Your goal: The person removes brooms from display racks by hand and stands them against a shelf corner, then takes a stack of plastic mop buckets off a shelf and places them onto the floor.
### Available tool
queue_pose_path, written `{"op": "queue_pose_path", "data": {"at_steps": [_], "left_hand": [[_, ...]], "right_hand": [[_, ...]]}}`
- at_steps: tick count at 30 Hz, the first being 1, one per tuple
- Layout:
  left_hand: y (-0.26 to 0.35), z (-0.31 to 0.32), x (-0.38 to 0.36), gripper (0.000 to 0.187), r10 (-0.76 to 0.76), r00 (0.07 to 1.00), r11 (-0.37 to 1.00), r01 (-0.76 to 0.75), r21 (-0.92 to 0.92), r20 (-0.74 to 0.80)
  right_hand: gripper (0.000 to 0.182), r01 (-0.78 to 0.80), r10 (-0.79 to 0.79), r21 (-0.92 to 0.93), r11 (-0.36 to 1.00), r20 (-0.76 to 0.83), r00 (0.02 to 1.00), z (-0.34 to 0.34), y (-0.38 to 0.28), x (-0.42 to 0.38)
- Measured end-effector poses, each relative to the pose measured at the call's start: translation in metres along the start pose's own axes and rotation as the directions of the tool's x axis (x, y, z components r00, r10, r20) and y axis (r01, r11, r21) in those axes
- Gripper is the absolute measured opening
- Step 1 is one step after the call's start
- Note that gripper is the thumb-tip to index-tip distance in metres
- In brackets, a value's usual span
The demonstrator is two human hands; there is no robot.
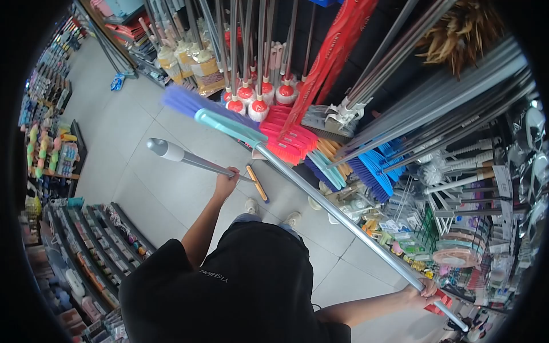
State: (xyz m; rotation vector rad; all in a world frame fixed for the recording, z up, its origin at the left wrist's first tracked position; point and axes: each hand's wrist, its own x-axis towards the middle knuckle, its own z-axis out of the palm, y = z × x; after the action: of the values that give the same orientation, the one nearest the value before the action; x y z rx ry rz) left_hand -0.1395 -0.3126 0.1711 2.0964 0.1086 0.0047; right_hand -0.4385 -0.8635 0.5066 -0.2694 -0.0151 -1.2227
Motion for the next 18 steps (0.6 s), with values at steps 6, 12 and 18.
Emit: {"op": "queue_pose_path", "data": {"at_steps": [6, 12, 18], "left_hand": [[0.007, -0.002, -0.008, 0.013, -0.003, 1.000, 1.000, 0.003, 0.027, -0.002], [0.006, -0.003, -0.014, 0.010, -0.011, 1.000, 1.000, 0.011, 0.016, -0.012], [-0.008, -0.002, -0.021, 0.008, 0.007, 1.000, 0.999, -0.007, -0.037, 0.001]], "right_hand": [[0.049, -0.013, -0.007, -0.138, 0.990, -0.145, 0.989, 0.003, 0.009, -0.001], [0.051, -0.066, 0.071, -0.044, 0.997, 0.118, 0.991, 0.007, 0.015, -0.006], [0.048, -0.091, 0.085, 0.014, 0.996, 0.238, 0.968, 0.024, 0.011, -0.013]]}}
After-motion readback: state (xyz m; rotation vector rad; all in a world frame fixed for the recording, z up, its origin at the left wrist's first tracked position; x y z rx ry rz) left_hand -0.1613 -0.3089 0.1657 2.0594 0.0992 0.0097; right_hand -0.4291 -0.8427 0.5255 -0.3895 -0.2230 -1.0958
